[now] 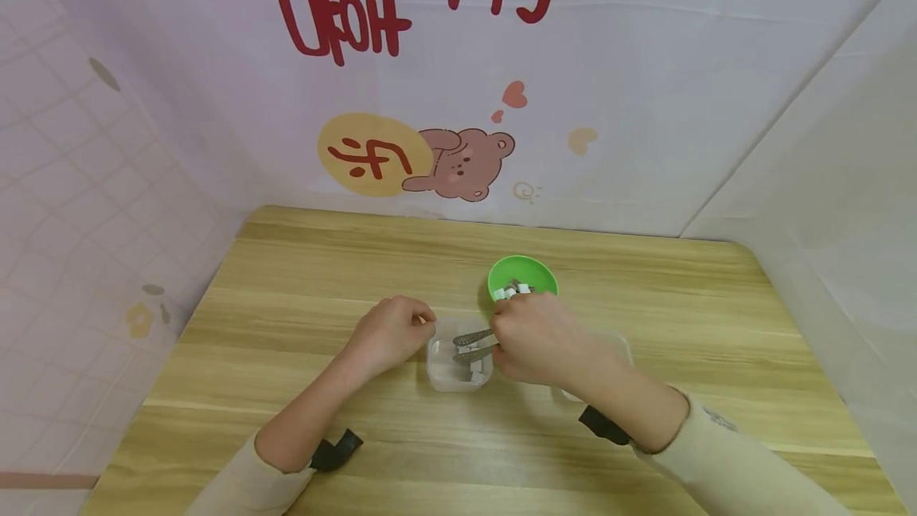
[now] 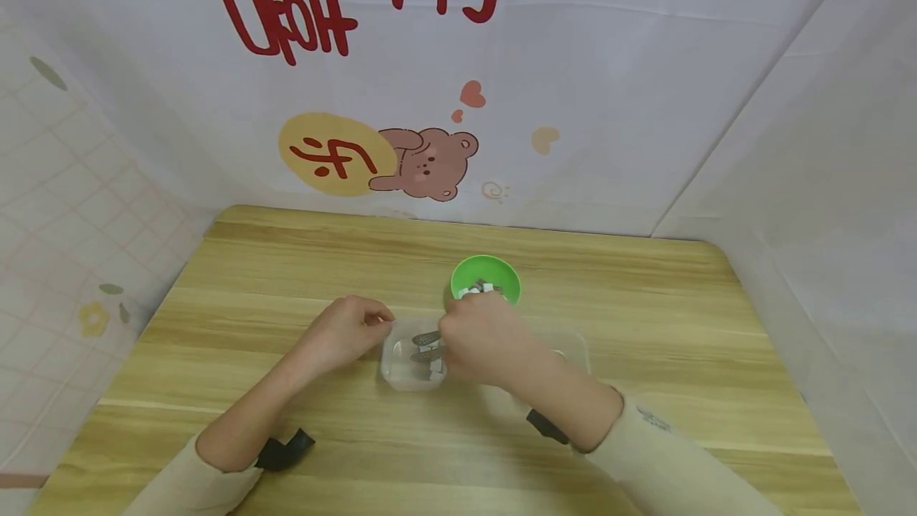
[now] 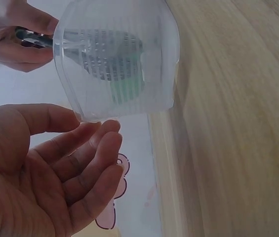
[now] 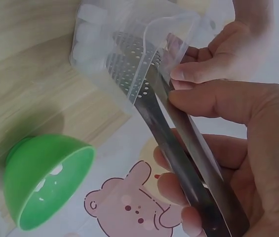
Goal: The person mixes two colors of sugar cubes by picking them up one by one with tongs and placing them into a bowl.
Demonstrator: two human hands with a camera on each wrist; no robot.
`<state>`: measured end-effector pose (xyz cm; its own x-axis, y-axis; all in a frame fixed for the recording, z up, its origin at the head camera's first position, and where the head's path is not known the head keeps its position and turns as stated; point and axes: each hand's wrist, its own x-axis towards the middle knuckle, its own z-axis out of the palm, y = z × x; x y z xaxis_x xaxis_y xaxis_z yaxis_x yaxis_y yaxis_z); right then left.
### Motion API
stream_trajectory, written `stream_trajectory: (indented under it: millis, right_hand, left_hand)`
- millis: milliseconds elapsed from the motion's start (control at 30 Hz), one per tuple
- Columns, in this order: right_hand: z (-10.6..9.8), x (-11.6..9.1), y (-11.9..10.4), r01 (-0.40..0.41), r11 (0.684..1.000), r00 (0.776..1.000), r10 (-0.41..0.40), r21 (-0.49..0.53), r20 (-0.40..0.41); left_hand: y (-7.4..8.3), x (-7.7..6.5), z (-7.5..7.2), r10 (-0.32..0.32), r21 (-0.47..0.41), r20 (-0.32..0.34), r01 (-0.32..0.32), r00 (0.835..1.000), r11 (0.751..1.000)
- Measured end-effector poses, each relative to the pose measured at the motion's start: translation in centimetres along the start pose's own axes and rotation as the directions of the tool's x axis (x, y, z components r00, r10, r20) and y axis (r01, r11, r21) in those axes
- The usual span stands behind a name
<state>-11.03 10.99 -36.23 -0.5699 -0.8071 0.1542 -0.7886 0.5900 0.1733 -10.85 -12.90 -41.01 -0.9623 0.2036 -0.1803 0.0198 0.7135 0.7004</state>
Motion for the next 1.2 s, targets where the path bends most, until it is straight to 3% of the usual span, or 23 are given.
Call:
stream_trajectory:
  millis: [367, 800, 1200]
  right_hand:
    - [0.2, 0.7, -0.2, 0.038, 0.997, 0.999, -0.04, -0.07, -0.036]
    - [-0.4, 1.0, -0.6, 0.058, 0.994, 0.998, -0.055, -0.094, 0.031]
    - [0.1, 1.1, -1.1, 0.087, 0.992, 0.995, -0.083, -0.089, 0.047]
  left_hand:
    - [-0.1, 0.1, -0.1, 0.018, -0.004, -0.001, -0.018, 1.0, 1.0]
    - [-0.2, 0.2, 0.1, 0.048, -0.003, -0.024, -0.048, 0.999, 0.999]
    - [-0.2, 0.1, 0.2, 0.037, -0.014, -0.012, -0.037, 0.999, 0.999]
